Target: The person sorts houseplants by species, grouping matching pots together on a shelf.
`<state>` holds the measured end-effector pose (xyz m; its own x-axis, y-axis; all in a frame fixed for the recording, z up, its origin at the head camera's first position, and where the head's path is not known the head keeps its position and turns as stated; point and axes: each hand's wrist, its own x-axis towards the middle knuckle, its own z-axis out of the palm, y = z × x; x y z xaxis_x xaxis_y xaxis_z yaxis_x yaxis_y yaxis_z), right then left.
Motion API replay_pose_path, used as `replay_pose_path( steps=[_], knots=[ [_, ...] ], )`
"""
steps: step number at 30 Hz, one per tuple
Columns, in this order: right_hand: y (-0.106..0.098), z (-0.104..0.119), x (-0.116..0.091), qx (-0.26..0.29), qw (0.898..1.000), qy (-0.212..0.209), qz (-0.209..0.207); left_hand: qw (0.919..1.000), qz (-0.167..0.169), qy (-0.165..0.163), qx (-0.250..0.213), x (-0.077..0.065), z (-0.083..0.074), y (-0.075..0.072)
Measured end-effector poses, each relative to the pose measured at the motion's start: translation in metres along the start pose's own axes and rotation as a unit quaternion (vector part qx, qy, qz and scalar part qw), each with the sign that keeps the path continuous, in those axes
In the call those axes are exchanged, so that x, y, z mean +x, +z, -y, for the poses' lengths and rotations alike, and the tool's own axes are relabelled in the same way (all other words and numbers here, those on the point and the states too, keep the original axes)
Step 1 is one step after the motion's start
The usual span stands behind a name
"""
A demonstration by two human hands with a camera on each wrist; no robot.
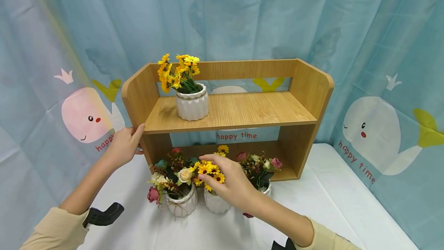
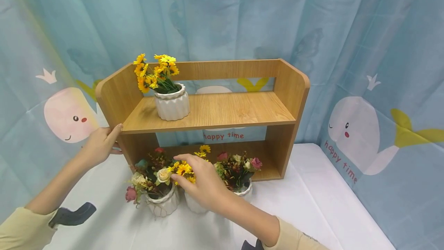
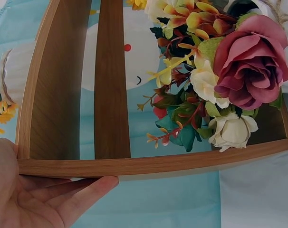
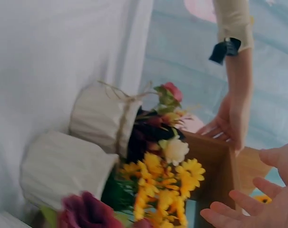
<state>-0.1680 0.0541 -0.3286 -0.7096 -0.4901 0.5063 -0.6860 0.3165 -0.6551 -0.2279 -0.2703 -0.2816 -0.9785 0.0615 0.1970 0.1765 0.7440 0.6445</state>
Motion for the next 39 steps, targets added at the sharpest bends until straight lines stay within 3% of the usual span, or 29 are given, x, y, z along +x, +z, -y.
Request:
replay_pose_path(
  steps=[9, 18, 28, 39],
  knots=[
    [0.016, -0.014, -0.021, -0.016, 0.999, 0.048, 0.014, 1.0, 0.0, -0.001, 0.0, 0.0, 0.001, -0.001],
    [0.028, -0.029, -0.041, -0.013, 0.998, 0.058, -0.02, 1.0, 0.002, -0.004, 0.001, 0.001, 0.002, -0.001],
    [0.036, -0.044, -0.055, -0.048, 0.991, 0.08, -0.098, 1.0, 0.001, -0.004, -0.001, 0.001, 0.002, 0.0],
    [0.034, -0.056, -0.065, -0.081, 0.983, 0.128, -0.103, 1.0, -0.003, -0.001, 0.003, 0.001, 0.002, 0.001]
  ],
)
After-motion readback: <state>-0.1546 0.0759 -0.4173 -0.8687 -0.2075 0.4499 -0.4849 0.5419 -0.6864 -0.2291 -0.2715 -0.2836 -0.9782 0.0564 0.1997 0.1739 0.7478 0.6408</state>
